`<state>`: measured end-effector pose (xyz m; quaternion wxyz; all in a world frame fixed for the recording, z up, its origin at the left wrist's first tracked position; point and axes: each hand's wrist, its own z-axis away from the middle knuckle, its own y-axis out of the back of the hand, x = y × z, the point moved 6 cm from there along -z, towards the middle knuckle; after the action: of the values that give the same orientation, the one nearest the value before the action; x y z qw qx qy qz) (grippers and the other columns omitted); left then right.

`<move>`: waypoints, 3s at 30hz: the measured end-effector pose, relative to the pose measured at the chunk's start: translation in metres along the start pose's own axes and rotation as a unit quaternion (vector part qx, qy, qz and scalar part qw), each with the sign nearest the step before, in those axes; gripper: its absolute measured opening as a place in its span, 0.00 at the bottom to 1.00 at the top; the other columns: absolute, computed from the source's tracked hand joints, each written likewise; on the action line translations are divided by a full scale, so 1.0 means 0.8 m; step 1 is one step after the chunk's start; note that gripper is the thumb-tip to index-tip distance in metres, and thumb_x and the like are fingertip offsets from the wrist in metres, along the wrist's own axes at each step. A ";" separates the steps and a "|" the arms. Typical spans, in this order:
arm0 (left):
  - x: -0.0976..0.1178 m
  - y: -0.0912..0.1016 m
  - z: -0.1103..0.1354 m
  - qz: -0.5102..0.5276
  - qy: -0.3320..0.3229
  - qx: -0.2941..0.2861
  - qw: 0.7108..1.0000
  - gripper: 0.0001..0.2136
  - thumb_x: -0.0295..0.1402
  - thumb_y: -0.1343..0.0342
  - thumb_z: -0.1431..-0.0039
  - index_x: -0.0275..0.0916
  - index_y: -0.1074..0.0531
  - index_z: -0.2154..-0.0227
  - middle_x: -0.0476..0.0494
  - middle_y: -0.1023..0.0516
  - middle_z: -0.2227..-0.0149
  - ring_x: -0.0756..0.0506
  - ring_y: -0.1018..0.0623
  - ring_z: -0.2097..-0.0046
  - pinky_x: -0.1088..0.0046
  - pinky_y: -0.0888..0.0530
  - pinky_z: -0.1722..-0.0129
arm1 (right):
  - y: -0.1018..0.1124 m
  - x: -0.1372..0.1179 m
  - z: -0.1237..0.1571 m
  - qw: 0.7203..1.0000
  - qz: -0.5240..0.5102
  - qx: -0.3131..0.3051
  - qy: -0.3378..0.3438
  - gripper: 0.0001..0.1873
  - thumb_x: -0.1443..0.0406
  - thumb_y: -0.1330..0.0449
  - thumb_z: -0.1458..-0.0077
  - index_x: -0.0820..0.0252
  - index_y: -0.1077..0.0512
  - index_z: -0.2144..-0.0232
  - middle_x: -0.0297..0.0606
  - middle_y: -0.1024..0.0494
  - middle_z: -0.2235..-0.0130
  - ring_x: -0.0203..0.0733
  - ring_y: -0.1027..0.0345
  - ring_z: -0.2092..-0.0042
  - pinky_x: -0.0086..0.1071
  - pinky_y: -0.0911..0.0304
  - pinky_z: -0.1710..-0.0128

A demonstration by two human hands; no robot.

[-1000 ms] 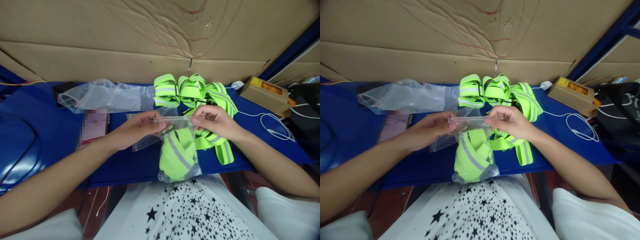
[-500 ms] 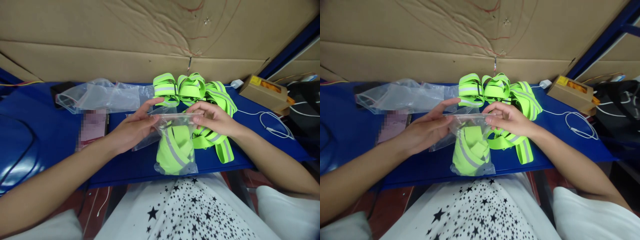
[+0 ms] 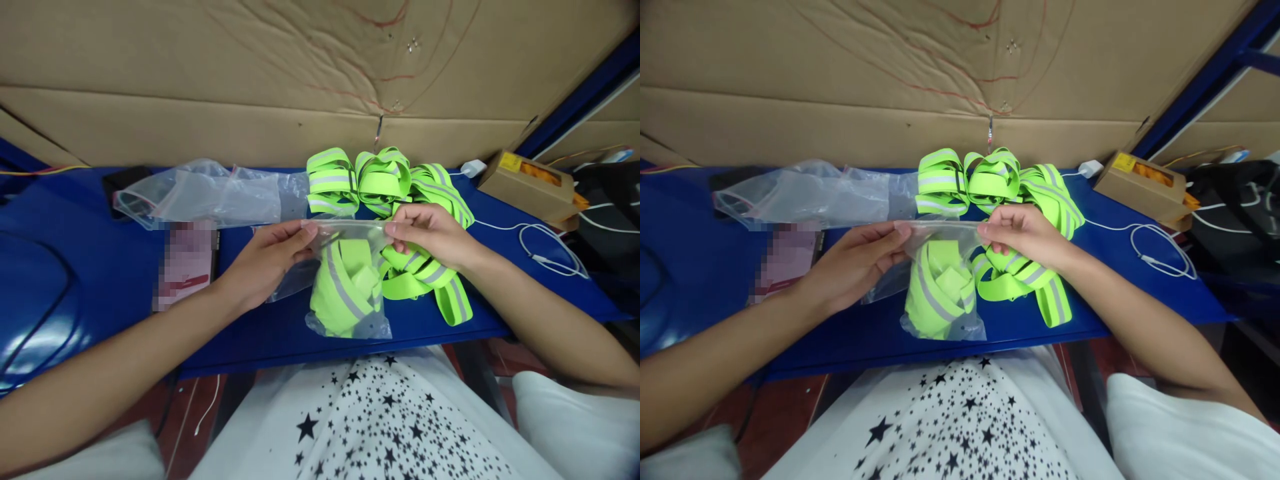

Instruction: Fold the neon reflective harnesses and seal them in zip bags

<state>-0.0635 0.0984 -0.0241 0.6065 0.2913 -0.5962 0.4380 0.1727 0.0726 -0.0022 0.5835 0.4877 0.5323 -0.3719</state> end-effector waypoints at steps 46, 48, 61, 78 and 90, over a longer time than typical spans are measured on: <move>0.021 -0.020 0.010 -0.248 -0.137 -0.069 0.957 0.17 0.47 0.41 0.33 0.39 0.17 0.60 0.44 0.15 0.61 0.44 0.19 0.58 0.71 0.23 0.56 | -0.032 -0.012 0.015 0.984 0.118 -0.133 0.028 0.14 0.58 0.34 0.39 0.63 0.29 0.69 0.28 0.32 0.75 0.28 0.42 0.73 0.24 0.46 0.74; 0.023 -0.020 0.011 -0.255 -0.132 -0.065 0.956 0.17 0.48 0.41 0.34 0.40 0.17 0.57 0.43 0.15 0.58 0.43 0.18 0.55 0.70 0.23 0.54 | -0.035 -0.013 0.014 0.985 0.104 -0.137 0.032 0.14 0.58 0.34 0.40 0.63 0.28 0.68 0.30 0.29 0.73 0.29 0.39 0.72 0.25 0.43 0.72; -0.005 -0.007 0.004 -0.088 -0.029 -0.016 0.996 0.16 0.47 0.32 0.43 0.39 0.17 0.62 0.45 0.17 0.63 0.47 0.20 0.60 0.76 0.21 0.64 | -0.041 -0.002 0.012 0.992 0.058 -0.115 0.000 0.15 0.59 0.31 0.43 0.63 0.24 0.59 0.29 0.26 0.73 0.29 0.37 0.73 0.26 0.43 0.73; 0.019 -0.017 0.021 -0.200 -0.107 -0.046 0.973 0.17 0.48 0.38 0.37 0.38 0.19 0.59 0.41 0.15 0.59 0.44 0.18 0.60 0.73 0.20 0.63 | -0.056 -0.006 0.016 0.996 0.018 -0.082 -0.026 0.13 0.58 0.33 0.42 0.63 0.25 0.63 0.31 0.26 0.71 0.29 0.37 0.72 0.25 0.42 0.73; 0.015 -0.018 0.020 -0.217 -0.104 -0.033 0.970 0.14 0.45 0.33 0.42 0.38 0.19 0.63 0.44 0.16 0.64 0.45 0.20 0.62 0.73 0.23 0.62 | -0.067 0.003 0.015 0.999 0.017 -0.032 0.034 0.13 0.58 0.31 0.45 0.62 0.27 0.67 0.29 0.31 0.74 0.30 0.41 0.73 0.26 0.46 0.74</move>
<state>-0.0591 0.0803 -0.0081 0.6311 0.4376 -0.5925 0.2432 0.1256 0.0477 -0.0142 0.5863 0.4900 0.5555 -0.3279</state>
